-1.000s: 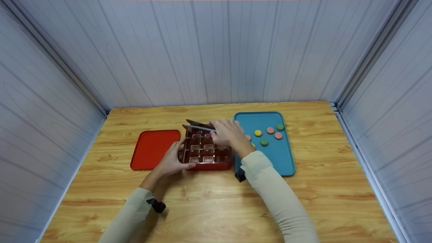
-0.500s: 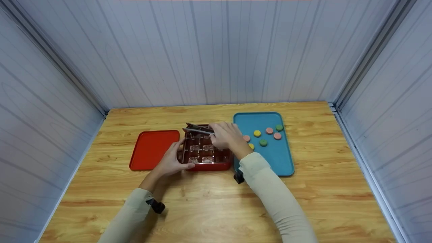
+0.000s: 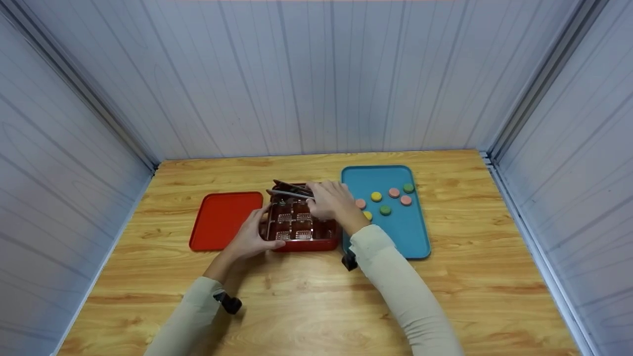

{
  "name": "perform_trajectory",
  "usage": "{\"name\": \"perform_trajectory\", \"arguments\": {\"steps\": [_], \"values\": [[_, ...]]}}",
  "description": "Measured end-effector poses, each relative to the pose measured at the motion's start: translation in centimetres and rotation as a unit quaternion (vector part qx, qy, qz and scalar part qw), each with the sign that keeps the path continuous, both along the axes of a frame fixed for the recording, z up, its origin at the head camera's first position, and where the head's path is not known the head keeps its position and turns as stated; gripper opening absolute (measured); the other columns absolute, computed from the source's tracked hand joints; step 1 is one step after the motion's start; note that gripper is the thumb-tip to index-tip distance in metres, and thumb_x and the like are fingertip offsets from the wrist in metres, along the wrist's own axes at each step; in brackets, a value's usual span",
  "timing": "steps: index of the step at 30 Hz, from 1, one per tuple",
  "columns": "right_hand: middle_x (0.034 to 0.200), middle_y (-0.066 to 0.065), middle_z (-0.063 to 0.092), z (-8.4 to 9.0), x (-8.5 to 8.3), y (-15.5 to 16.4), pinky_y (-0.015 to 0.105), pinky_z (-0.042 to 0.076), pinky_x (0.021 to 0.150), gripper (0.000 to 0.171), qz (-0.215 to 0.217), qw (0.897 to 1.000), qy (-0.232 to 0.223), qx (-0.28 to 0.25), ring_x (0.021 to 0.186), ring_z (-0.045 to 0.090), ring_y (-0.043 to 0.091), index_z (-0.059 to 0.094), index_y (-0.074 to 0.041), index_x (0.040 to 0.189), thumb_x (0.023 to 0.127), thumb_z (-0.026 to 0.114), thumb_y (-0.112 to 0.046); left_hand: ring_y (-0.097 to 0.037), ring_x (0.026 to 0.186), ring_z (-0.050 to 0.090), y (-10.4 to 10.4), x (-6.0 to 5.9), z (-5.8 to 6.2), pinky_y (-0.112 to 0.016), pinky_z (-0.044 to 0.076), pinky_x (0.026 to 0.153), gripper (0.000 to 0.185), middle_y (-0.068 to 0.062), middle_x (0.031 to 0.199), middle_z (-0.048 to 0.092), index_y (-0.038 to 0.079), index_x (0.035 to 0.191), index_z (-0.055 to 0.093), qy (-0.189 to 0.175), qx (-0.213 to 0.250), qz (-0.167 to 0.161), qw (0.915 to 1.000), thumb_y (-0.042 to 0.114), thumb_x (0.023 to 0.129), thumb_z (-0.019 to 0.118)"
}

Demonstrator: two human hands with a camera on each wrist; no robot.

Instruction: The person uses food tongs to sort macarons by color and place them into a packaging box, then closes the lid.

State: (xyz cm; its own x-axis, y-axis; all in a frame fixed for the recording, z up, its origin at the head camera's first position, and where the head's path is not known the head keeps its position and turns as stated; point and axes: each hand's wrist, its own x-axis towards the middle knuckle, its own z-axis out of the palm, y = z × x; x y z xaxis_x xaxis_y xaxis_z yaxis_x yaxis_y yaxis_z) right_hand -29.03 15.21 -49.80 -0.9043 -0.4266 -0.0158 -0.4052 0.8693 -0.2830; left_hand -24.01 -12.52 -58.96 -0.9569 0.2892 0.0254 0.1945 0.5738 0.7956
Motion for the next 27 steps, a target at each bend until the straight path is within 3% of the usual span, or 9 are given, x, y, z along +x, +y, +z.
{"name": "perform_trajectory", "arguments": {"steps": [8,15,27], "values": [[0.064,-0.004,0.041,0.3,0.4,0.8,0.033,0.030,0.061,0.055,-0.006,1.000,-0.018,-0.005,0.059,0.036,0.015,0.060,-0.017,0.161,0.111,0.061,-0.039,-0.046,0.152,0.055,0.2,0.0,-0.2,-0.068,0.046,0.128,0.128,-0.022,0.168,0.048,0.015,0.179,0.029,-0.006,-0.002,0.001,1.0000,0.051,0.079,0.100],[0.056,-0.006,0.033,0.4,0.8,2.5,0.031,0.024,0.053,0.055,-0.019,1.000,0.002,-0.008,0.052,0.029,0.013,0.061,-0.013,0.161,0.112,0.060,-0.038,-0.047,0.152,0.054,0.2,0.1,-0.1,-0.070,0.045,0.129,0.126,-0.024,0.166,0.048,0.013,0.178,0.029,-0.007,-0.007,-0.002,0.9999,0.049,0.080,0.100],[0.057,-0.003,0.041,0.2,1.7,6.3,0.031,0.024,0.049,0.053,-0.054,0.998,0.009,-0.023,0.050,0.033,0.014,0.061,-0.011,0.160,0.113,0.062,-0.036,-0.048,0.150,0.056,0.0,0.1,0.2,-0.069,0.047,0.127,0.126,-0.026,0.164,0.049,0.010,0.178,0.028,-0.001,-0.016,-0.004,0.9999,0.048,0.081,0.100]]}}
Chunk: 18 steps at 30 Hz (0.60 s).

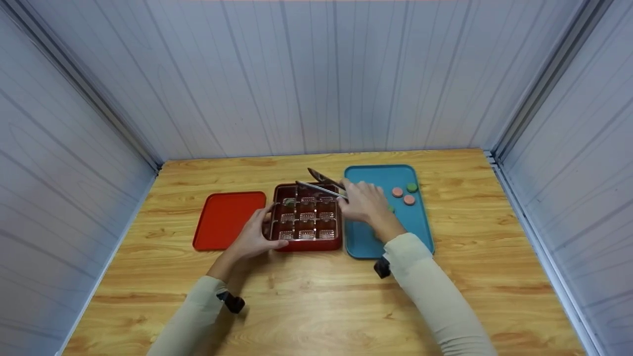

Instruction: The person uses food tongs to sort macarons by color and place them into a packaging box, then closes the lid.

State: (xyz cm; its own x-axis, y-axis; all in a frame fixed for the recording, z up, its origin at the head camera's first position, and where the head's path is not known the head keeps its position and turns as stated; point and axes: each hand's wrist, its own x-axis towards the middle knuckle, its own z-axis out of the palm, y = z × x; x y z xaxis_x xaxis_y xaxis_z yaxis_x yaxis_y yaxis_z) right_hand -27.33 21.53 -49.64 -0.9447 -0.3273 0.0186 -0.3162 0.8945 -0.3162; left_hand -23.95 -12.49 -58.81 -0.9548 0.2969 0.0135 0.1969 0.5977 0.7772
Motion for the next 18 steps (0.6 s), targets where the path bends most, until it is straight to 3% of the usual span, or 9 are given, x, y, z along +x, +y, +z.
{"name": "perform_trajectory", "arguments": {"steps": [7,11,18], "values": [[0.068,0.006,0.060,-0.2,0.6,2.7,0.033,0.028,0.051,0.051,-0.021,1.000,0.005,0.006,0.057,0.047,0.021,0.065,-0.013,0.155,0.112,0.062,-0.038,-0.050,0.153,0.055,0.0,0.1,0.0,-0.072,0.046,0.127,0.127,-0.026,0.168,0.046,0.012,0.179,0.026,-0.007,-0.006,-0.003,1.0000,0.048,0.083,0.099],[0.069,0.008,0.064,-0.2,1.1,4.4,0.034,0.032,0.051,0.052,-0.039,0.999,0.003,0.002,0.059,0.052,0.023,0.064,-0.010,0.155,0.111,0.063,-0.039,-0.048,0.153,0.054,0.0,0.1,0.0,-0.071,0.047,0.127,0.126,-0.024,0.168,0.047,0.013,0.180,0.026,-0.011,-0.003,-0.002,0.9999,0.048,0.083,0.099],[0.071,0.007,0.064,0.2,2.1,7.2,0.033,0.033,0.049,0.051,-0.050,0.999,0.007,-0.003,0.053,0.049,0.020,0.063,-0.008,0.156,0.112,0.063,-0.034,-0.047,0.154,0.054,-0.1,0.0,-0.1,-0.070,0.047,0.127,0.125,-0.025,0.166,0.047,0.012,0.179,0.027,-0.006,0.002,-0.003,1.0000,0.048,0.083,0.099]]}}
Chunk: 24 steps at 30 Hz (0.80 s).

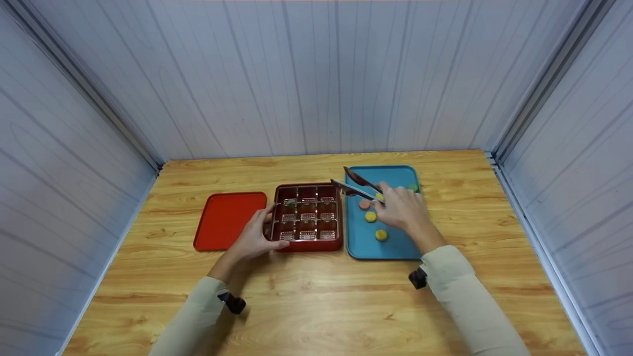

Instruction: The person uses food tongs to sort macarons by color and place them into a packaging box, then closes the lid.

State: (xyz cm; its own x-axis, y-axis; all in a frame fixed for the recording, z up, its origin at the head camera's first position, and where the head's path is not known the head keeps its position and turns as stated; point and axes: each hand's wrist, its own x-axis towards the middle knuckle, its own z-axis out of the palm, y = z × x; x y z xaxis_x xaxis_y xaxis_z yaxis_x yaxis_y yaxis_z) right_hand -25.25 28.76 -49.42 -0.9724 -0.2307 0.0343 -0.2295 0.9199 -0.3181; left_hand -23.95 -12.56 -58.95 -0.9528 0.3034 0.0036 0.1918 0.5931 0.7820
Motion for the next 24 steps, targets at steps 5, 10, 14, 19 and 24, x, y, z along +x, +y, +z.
{"name": "perform_trajectory", "arguments": {"steps": [5,10,14,19,24], "values": [[0.078,0.012,0.070,0.2,0.7,1.9,0.035,0.034,0.050,0.051,-0.014,1.000,0.008,0.013,0.056,0.052,0.023,0.064,-0.009,0.155,0.111,0.065,-0.035,-0.048,0.154,0.054,0.0,0.0,-0.2,-0.070,0.047,0.127,0.124,-0.027,0.165,0.048,0.012,0.179,0.029,0.005,0.002,0.000,1.0000,0.049,0.083,0.098],[0.067,0.007,0.059,0.3,1.3,3.6,0.036,0.032,0.051,0.054,-0.027,0.999,0.001,0.018,0.057,0.049,0.023,0.062,-0.007,0.157,0.111,0.063,-0.036,-0.051,0.154,0.054,0.1,0.0,-0.1,-0.072,0.046,0.127,0.125,-0.028,0.167,0.046,0.013,0.179,0.028,0.000,-0.001,0.004,1.0000,0.048,0.083,0.099],[0.064,0.006,0.054,0.1,1.6,4.9,0.035,0.031,0.051,0.059,-0.036,0.999,-0.006,0.018,0.056,0.045,0.021,0.058,-0.004,0.160,0.111,0.063,-0.037,-0.052,0.155,0.052,0.1,0.1,0.1,-0.075,0.043,0.128,0.127,-0.026,0.172,0.043,0.018,0.180,0.027,-0.012,0.002,0.014,0.9998,0.048,0.081,0.101],[0.073,0.013,0.062,-0.2,2.2,6.5,0.035,0.034,0.051,0.059,-0.044,0.999,0.007,0.008,0.059,0.048,0.022,0.059,-0.001,0.158,0.111,0.065,-0.036,-0.049,0.152,0.054,0.1,0.1,0.1,-0.072,0.045,0.128,0.128,-0.023,0.170,0.046,0.017,0.179,0.027,-0.008,0.010,0.016,0.9998,0.049,0.080,0.101],[0.067,0.007,0.053,-0.6,2.7,7.6,0.035,0.031,0.049,0.053,-0.048,0.999,0.019,0.011,0.057,0.045,0.022,0.061,-0.006,0.155,0.111,0.066,-0.035,-0.048,0.153,0.054,0.1,0.1,0.0,-0.071,0.046,0.128,0.127,-0.023,0.168,0.047,0.014,0.179,0.027,0.000,0.005,0.011,0.9999,0.050,0.081,0.100]]}}
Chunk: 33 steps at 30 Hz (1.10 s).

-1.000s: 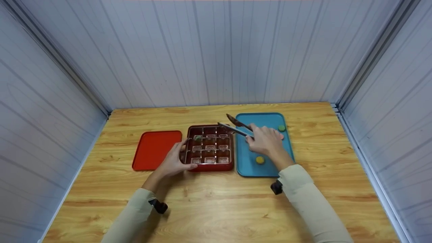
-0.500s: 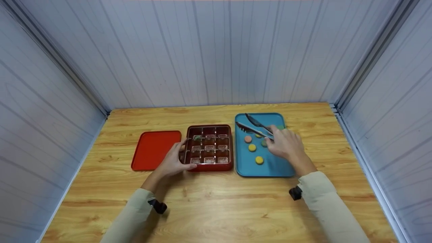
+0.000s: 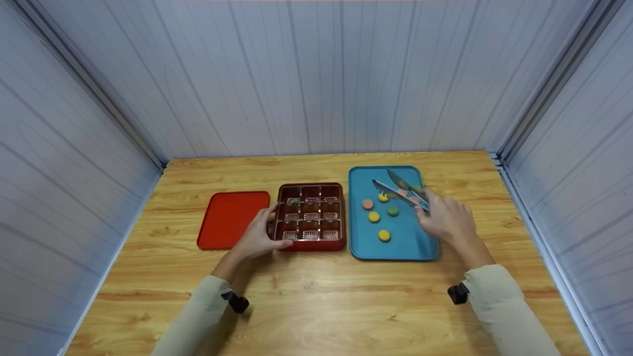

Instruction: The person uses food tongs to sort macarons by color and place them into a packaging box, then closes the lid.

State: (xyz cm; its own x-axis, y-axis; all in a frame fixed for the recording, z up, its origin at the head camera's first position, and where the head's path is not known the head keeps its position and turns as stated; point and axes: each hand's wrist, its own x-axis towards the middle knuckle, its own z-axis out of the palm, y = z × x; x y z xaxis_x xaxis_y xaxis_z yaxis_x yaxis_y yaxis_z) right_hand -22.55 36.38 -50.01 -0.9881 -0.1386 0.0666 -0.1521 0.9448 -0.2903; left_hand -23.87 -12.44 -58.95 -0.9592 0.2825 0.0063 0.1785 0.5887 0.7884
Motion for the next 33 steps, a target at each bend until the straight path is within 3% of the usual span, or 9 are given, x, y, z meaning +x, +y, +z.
{"name": "perform_trajectory", "arguments": {"steps": [7,12,17,33], "values": [[0.066,0.006,0.051,-1.0,0.4,0.4,0.034,0.030,0.051,0.048,0.011,1.000,0.005,0.007,0.057,0.042,0.021,0.062,-0.006,0.150,0.109,0.068,-0.032,-0.049,0.152,0.054,-0.5,0.2,0.1,-0.072,0.046,0.127,0.126,-0.024,0.168,0.047,0.015,0.179,0.028,0.001,-0.004,0.010,0.9999,0.048,0.081,0.100],[0.062,0.002,0.045,-2.1,1.1,1.0,0.033,0.029,0.049,0.047,0.012,1.000,-0.019,0.009,0.054,0.039,0.019,0.062,-0.008,0.150,0.110,0.067,-0.032,-0.052,0.155,0.051,-0.2,0.4,0.0,-0.075,0.045,0.126,0.127,-0.026,0.171,0.043,0.017,0.180,0.025,-0.009,-0.013,0.006,0.9999,0.052,0.082,0.098],[0.067,0.003,0.050,-2.8,1.5,1.5,0.034,0.032,0.051,0.047,0.009,0.999,-0.043,0.001,0.057,0.045,0.020,0.062,-0.005,0.149,0.111,0.065,-0.033,-0.051,0.155,0.052,0.1,0.4,-0.2,-0.073,0.046,0.126,0.127,-0.025,0.171,0.044,0.016,0.180,0.026,-0.006,-0.015,0.005,0.9999,0.051,0.083,0.099],[0.071,0.004,0.052,-3.3,1.6,1.8,0.034,0.034,0.053,0.043,0.017,0.998,-0.066,0.001,0.060,0.047,0.020,0.064,-0.002,0.145,0.109,0.063,-0.027,-0.050,0.154,0.053,0.1,0.1,-0.3,-0.071,0.046,0.128,0.126,-0.026,0.168,0.047,0.013,0.180,0.027,0.008,-0.016,0.003,0.9998,0.051,0.083,0.099]]}}
